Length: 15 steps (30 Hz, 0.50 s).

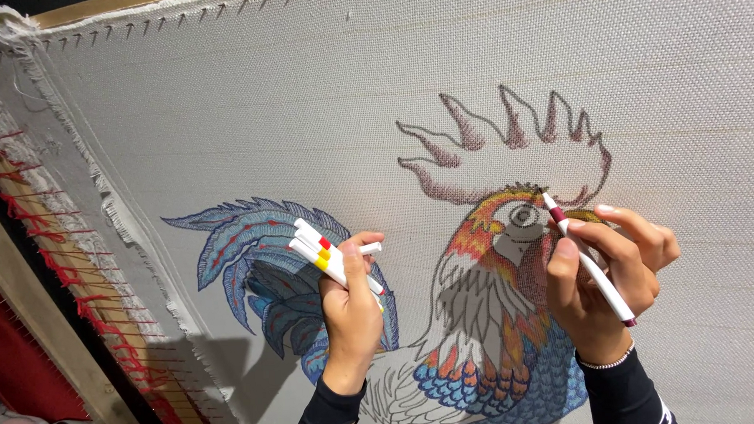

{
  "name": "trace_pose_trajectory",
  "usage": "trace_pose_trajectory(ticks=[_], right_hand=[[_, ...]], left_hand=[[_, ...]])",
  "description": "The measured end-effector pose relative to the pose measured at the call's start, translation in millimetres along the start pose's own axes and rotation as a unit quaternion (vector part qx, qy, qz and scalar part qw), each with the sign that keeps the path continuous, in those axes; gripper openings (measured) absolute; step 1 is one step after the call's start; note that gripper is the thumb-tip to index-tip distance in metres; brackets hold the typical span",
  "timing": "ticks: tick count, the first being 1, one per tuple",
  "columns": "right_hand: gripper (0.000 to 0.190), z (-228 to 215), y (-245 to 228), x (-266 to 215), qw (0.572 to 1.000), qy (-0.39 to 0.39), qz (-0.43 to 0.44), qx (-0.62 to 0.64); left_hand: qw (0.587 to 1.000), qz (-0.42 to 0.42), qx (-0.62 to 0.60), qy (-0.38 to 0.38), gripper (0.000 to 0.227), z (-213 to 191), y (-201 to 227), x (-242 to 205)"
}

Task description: Coloring a large drawing of a rooster on a canvas using markers.

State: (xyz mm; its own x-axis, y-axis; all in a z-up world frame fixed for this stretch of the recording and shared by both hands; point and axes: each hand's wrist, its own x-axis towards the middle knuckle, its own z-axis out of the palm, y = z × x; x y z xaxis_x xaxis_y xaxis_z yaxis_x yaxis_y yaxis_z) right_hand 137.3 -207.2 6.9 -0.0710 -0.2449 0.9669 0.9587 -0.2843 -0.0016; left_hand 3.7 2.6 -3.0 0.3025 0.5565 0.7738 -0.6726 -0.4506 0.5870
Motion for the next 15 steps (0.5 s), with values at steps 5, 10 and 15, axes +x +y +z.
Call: trace_pose_trajectory(ticks=[5,10,15], right_hand=[[0.014,1,3,-1,1.000,0.003,-0.001,0.009],[0.015,0,5,-5,1.000,0.010,0.028,0.006],[0.020,-3,4,-11,0.993,0.043,0.051,0.100]], left_hand=[[1.000,-0.016,0.001,0.005,0.045,0,0,0],[1.000,0.002,0.012,0.004,0.045,1,1,0],[1.000,0.007,0.009,-0.001,0.045,1,3,-3]])
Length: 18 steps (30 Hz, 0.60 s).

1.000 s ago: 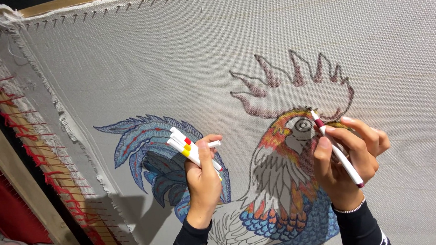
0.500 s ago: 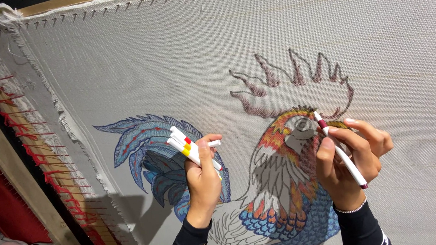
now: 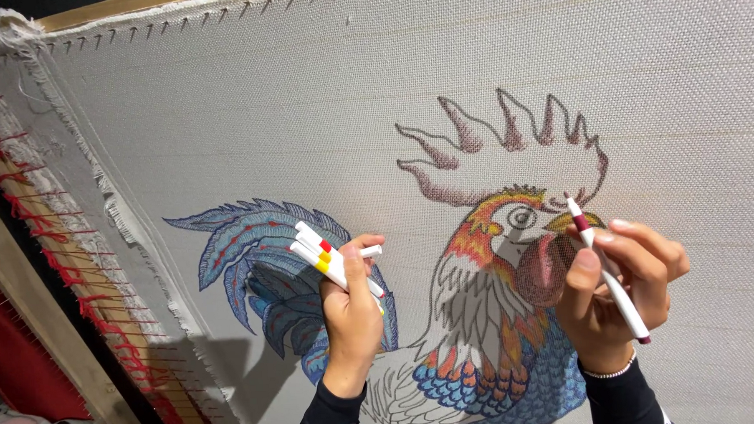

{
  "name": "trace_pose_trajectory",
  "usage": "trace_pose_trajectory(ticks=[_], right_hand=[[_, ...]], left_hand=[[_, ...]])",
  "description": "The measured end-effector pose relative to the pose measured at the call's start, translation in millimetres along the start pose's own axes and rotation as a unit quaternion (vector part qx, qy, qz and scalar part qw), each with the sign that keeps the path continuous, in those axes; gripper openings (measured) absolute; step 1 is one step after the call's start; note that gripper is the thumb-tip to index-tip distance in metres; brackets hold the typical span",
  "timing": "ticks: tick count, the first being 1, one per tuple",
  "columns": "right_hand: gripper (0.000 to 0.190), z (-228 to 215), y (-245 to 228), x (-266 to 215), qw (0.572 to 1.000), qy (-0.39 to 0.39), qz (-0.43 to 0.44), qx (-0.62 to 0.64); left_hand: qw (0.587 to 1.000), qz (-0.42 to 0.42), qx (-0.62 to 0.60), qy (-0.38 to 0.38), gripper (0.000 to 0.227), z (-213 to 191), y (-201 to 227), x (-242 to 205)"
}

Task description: Coloring a large drawing of a rooster on a canvas using markers.

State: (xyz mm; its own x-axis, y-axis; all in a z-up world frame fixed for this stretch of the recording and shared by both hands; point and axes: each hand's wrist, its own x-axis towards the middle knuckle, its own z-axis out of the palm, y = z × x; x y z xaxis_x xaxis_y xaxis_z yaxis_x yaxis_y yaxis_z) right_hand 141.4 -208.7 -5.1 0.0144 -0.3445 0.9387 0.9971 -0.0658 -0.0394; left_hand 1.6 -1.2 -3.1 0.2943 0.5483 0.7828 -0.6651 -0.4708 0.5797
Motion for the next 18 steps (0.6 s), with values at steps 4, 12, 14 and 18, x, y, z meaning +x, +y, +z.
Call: trace_pose_trajectory(ticks=[4,12,14,18], right_hand=[[0.024,1,-19,-5,0.989,0.008,0.036,0.143],[0.013,-13,-41,-12,0.918,-0.173,0.178,0.310],[0.012,-14,-41,-13,0.906,-0.185,0.188,0.330],[0.011,-16,-44,-9,0.882,-0.206,0.208,0.370]], left_hand=[[0.999,-0.042,-0.034,0.000,0.043,7,4,-9],[0.991,-0.054,-0.040,-0.117,0.040,22,42,-25],[0.990,-0.057,-0.031,-0.125,0.040,22,46,-29],[0.985,-0.090,-0.018,-0.143,0.040,25,62,-34]])
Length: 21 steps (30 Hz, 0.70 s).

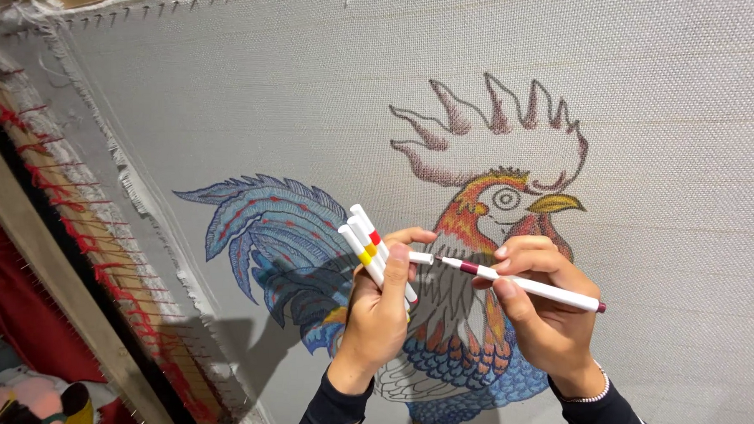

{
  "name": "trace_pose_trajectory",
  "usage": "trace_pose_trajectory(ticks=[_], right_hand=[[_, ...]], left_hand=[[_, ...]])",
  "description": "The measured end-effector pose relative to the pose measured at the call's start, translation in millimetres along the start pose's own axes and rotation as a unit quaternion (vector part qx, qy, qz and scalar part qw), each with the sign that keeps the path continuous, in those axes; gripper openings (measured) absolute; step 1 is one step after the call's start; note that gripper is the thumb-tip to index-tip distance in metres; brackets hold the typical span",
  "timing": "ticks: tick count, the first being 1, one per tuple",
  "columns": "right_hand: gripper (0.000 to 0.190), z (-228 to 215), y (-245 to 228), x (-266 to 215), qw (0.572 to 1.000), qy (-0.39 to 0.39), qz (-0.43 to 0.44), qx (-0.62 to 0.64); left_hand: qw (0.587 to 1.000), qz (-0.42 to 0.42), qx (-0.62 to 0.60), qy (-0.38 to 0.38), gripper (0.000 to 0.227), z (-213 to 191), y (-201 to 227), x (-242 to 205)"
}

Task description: Coloring a large drawing of a rooster on a canvas using markers.

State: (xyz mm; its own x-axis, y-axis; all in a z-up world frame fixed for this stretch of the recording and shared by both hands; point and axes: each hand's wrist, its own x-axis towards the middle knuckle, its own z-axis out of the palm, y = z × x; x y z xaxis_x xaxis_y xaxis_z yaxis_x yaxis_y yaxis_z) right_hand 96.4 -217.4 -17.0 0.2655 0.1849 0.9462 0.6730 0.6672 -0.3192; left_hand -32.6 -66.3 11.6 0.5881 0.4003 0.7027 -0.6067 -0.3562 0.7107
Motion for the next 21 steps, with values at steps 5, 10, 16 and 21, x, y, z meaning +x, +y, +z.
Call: trace_pose_trajectory(ticks=[5,10,16,21], right_hand=[[0.011,-2,-3,-1,1.000,-0.024,0.004,0.010],[0.013,-10,-6,-1,0.997,-0.033,0.057,0.048],[0.018,-21,-6,-1,0.993,-0.046,0.069,0.087],[0.017,-32,-1,-7,0.983,-0.037,0.118,0.134]], left_hand=[[1.000,0.017,0.013,-0.004,0.040,4,8,-8],[0.999,-0.001,0.052,0.002,0.039,6,18,-15],[0.992,0.063,0.108,-0.002,0.031,12,25,-27],[0.974,0.121,0.192,-0.022,0.026,21,37,-35]])
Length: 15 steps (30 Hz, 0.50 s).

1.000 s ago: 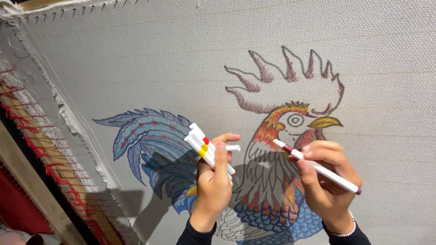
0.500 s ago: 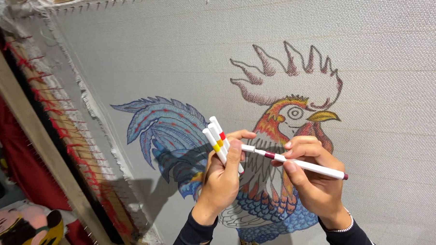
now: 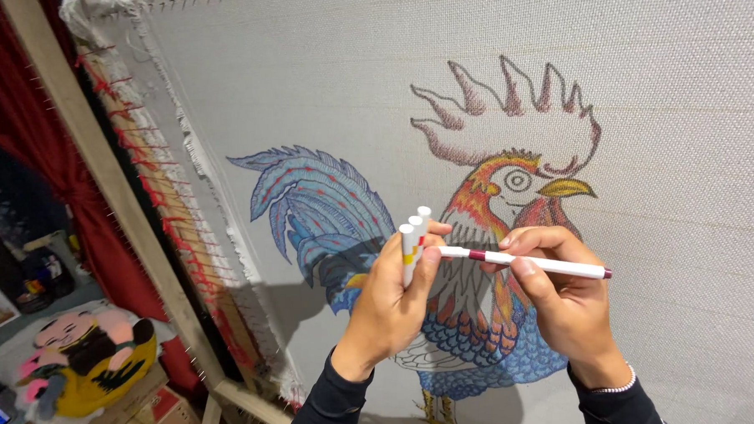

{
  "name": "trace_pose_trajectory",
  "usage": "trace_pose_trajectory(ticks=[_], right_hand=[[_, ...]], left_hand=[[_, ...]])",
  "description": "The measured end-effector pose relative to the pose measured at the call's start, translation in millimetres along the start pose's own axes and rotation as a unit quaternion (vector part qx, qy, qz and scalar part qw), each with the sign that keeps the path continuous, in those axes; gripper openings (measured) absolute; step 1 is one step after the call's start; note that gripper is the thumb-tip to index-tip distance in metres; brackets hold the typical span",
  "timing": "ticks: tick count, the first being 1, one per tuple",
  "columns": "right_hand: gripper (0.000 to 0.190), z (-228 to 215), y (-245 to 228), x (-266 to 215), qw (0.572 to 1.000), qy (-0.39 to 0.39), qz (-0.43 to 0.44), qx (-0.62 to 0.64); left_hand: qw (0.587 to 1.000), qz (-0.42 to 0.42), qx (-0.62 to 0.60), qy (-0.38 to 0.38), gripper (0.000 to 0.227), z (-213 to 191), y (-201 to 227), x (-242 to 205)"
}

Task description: Coloring a large drawing of a rooster on a canvas using markers.

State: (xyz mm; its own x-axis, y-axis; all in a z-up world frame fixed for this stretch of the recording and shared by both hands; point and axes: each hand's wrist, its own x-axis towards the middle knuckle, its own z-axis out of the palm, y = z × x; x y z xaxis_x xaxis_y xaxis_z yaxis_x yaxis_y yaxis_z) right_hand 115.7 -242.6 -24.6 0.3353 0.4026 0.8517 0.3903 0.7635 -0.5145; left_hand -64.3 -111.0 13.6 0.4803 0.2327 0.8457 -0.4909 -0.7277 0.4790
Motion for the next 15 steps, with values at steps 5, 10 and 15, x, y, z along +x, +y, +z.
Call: trace_pose_trajectory(ticks=[5,10,15], right_hand=[[0.015,4,-12,-6,0.999,-0.021,0.023,-0.040],[0.015,11,-5,-18,0.995,-0.026,0.070,-0.065],[0.013,38,-11,-31,0.997,-0.017,0.055,-0.045]], left_hand=[[0.994,-0.102,-0.030,0.015,0.029,9,7,-11],[0.996,-0.057,0.020,0.059,0.036,7,9,-28],[0.989,-0.104,-0.064,0.081,0.040,8,20,-47]])
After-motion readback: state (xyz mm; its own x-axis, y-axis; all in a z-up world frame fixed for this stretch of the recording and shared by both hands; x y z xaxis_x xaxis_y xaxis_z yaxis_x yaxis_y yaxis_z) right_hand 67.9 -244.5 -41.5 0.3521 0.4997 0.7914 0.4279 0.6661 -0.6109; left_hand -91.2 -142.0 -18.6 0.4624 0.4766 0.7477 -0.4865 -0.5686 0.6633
